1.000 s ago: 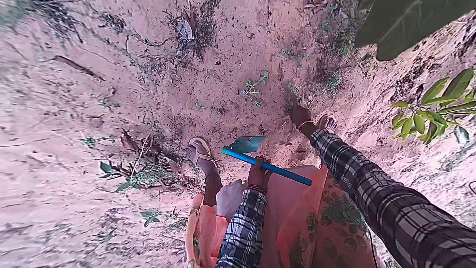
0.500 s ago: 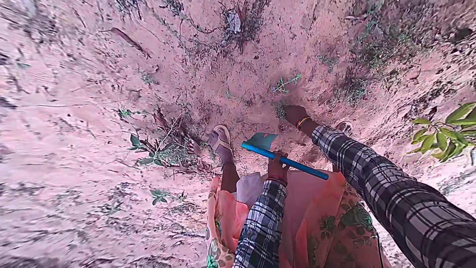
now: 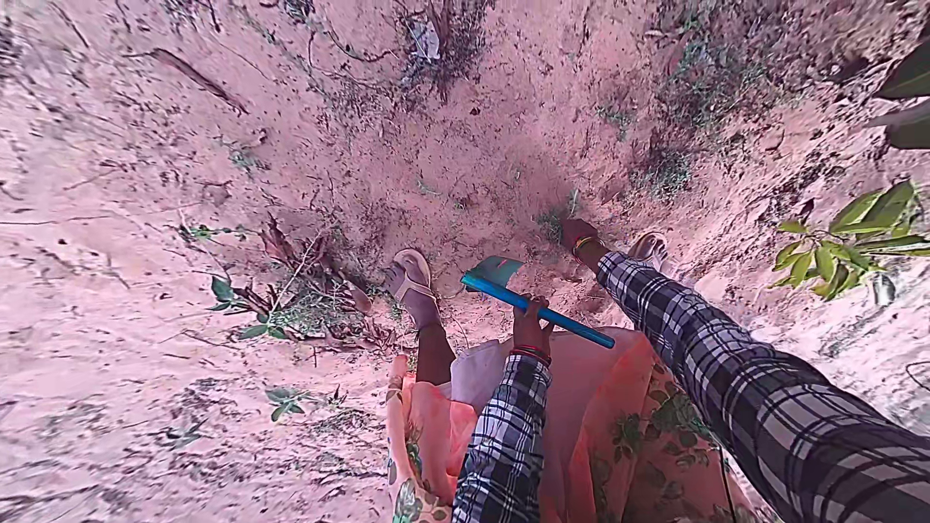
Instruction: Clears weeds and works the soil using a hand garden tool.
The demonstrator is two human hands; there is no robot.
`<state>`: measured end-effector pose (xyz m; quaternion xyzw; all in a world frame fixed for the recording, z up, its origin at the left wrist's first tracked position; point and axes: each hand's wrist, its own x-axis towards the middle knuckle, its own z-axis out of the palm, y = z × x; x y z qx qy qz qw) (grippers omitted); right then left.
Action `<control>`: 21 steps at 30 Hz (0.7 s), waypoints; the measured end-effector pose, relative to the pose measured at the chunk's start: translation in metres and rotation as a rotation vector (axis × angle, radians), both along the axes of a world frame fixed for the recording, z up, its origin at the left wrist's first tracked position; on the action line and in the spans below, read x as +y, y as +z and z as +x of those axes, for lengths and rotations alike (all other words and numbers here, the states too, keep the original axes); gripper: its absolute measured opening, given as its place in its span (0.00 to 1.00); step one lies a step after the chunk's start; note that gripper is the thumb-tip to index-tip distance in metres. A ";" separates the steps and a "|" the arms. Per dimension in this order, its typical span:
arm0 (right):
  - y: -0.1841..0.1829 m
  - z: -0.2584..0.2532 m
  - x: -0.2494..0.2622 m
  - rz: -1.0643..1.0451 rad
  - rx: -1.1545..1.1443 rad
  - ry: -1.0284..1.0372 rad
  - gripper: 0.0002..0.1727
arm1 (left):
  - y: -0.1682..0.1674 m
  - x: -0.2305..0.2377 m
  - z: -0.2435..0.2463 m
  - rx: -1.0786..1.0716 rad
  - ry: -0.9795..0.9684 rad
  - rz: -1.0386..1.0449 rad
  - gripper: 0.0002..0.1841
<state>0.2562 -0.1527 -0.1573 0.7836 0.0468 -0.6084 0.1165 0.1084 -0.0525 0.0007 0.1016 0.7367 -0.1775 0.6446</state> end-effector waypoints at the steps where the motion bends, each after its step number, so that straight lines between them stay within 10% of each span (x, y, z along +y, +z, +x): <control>1: 0.004 0.007 -0.016 -0.013 -0.077 -0.053 0.22 | -0.002 -0.003 -0.001 -0.010 -0.025 -0.002 0.27; 10: -0.023 0.123 -0.110 -0.192 -0.500 -0.198 0.43 | -0.021 -0.045 -0.039 -0.002 -0.277 -0.046 0.47; 14: -0.062 0.159 -0.172 -0.251 -0.542 -0.346 0.58 | 0.058 0.013 0.084 0.054 -0.498 -0.258 0.34; 18: -0.047 0.169 -0.179 -0.277 -0.463 -0.334 0.44 | 0.071 0.019 0.111 0.151 -0.465 -0.276 0.32; 21: -0.038 0.175 -0.174 -0.283 -0.415 -0.304 0.32 | 0.014 -0.031 0.000 -0.135 -0.362 -0.082 0.33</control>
